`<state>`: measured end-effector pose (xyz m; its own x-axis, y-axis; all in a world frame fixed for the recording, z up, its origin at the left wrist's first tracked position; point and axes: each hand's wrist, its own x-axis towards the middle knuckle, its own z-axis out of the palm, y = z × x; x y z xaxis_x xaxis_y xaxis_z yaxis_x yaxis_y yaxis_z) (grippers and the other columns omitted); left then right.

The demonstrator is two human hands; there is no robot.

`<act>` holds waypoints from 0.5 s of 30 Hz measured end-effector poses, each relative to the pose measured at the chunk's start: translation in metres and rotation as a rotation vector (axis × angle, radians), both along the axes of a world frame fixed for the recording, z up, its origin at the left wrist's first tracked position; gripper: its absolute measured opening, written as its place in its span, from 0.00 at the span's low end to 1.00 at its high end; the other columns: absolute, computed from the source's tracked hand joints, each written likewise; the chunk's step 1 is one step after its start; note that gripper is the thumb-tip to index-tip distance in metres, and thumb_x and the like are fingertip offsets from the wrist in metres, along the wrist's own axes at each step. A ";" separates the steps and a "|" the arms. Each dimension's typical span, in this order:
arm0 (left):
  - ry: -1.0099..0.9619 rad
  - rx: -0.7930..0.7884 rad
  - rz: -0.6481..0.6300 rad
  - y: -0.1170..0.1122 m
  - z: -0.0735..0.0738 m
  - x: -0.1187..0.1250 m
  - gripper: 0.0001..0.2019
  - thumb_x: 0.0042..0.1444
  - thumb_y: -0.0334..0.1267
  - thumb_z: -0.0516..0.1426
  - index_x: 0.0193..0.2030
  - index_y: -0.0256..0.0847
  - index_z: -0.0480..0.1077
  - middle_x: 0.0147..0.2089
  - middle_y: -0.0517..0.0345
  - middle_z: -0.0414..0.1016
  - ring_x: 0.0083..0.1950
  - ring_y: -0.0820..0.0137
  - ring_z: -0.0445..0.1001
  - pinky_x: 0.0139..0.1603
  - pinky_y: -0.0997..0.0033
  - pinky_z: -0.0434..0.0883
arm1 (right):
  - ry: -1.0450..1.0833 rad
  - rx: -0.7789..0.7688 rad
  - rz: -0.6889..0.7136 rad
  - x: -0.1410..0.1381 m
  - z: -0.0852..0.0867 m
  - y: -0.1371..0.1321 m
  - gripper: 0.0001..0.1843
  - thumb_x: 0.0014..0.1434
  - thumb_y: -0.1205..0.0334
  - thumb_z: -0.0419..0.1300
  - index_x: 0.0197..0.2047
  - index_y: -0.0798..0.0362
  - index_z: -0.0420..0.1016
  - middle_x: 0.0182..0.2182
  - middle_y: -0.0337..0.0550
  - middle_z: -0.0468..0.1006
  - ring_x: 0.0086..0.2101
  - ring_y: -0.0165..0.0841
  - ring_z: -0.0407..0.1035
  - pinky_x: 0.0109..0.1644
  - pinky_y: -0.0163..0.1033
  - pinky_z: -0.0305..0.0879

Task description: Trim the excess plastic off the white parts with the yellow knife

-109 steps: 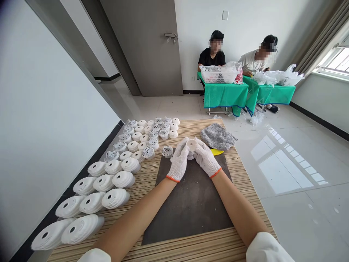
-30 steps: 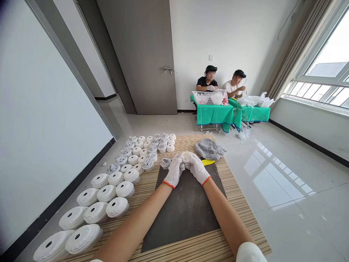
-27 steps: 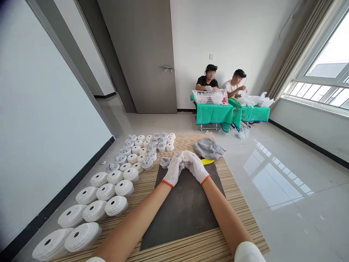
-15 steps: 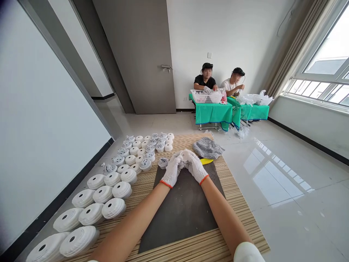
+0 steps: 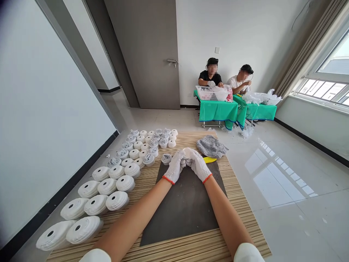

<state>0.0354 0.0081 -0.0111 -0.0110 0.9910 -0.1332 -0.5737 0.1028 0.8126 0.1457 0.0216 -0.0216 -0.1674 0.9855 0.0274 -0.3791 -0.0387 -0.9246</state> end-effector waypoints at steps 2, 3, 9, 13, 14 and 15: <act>-0.008 0.008 -0.011 -0.002 0.003 0.001 0.21 0.42 0.50 0.71 0.32 0.39 0.68 0.22 0.69 0.63 0.20 0.84 0.55 0.21 0.81 0.54 | 0.003 -0.015 0.002 0.000 0.001 0.001 0.16 0.69 0.51 0.60 0.50 0.55 0.75 0.36 0.43 0.79 0.34 0.32 0.72 0.38 0.40 0.70; -0.014 0.012 -0.013 -0.002 0.005 0.001 0.21 0.42 0.50 0.71 0.32 0.39 0.69 0.21 0.69 0.62 0.20 0.84 0.55 0.21 0.81 0.54 | 0.004 -0.023 0.002 0.001 0.001 0.001 0.15 0.70 0.52 0.59 0.50 0.55 0.76 0.36 0.44 0.79 0.34 0.32 0.72 0.39 0.40 0.70; -0.048 0.018 0.003 -0.008 0.015 0.001 0.24 0.43 0.48 0.69 0.45 0.38 0.76 0.25 0.68 0.66 0.21 0.84 0.54 0.23 0.80 0.55 | 0.026 -0.047 -0.020 0.002 0.002 0.000 0.18 0.69 0.51 0.61 0.54 0.56 0.74 0.46 0.46 0.78 0.40 0.33 0.75 0.44 0.42 0.76; -0.048 0.005 0.001 -0.010 0.018 -0.001 0.27 0.43 0.47 0.70 0.51 0.38 0.78 0.29 0.63 0.72 0.23 0.83 0.57 0.24 0.79 0.57 | 0.019 -0.038 -0.042 0.003 0.004 -0.004 0.16 0.69 0.52 0.61 0.52 0.56 0.75 0.43 0.44 0.78 0.37 0.31 0.74 0.41 0.40 0.75; -0.045 0.008 0.001 -0.010 0.018 -0.002 0.28 0.43 0.47 0.70 0.51 0.38 0.78 0.30 0.63 0.73 0.23 0.83 0.57 0.25 0.79 0.57 | 0.014 -0.034 -0.052 0.003 0.004 -0.004 0.15 0.69 0.53 0.62 0.50 0.56 0.75 0.41 0.43 0.78 0.35 0.30 0.73 0.40 0.39 0.74; -0.045 0.014 0.000 -0.010 0.018 -0.002 0.28 0.44 0.48 0.70 0.52 0.38 0.78 0.30 0.62 0.73 0.23 0.82 0.58 0.25 0.78 0.57 | 0.009 -0.028 -0.070 0.003 0.005 -0.004 0.13 0.69 0.54 0.62 0.48 0.56 0.76 0.38 0.42 0.78 0.33 0.30 0.72 0.38 0.38 0.72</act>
<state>0.0338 -0.0019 0.0064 -0.0055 0.9928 -0.1199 -0.6098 0.0917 0.7873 0.1488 0.0172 -0.0167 -0.0980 0.9952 0.0013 -0.3896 -0.0372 -0.9202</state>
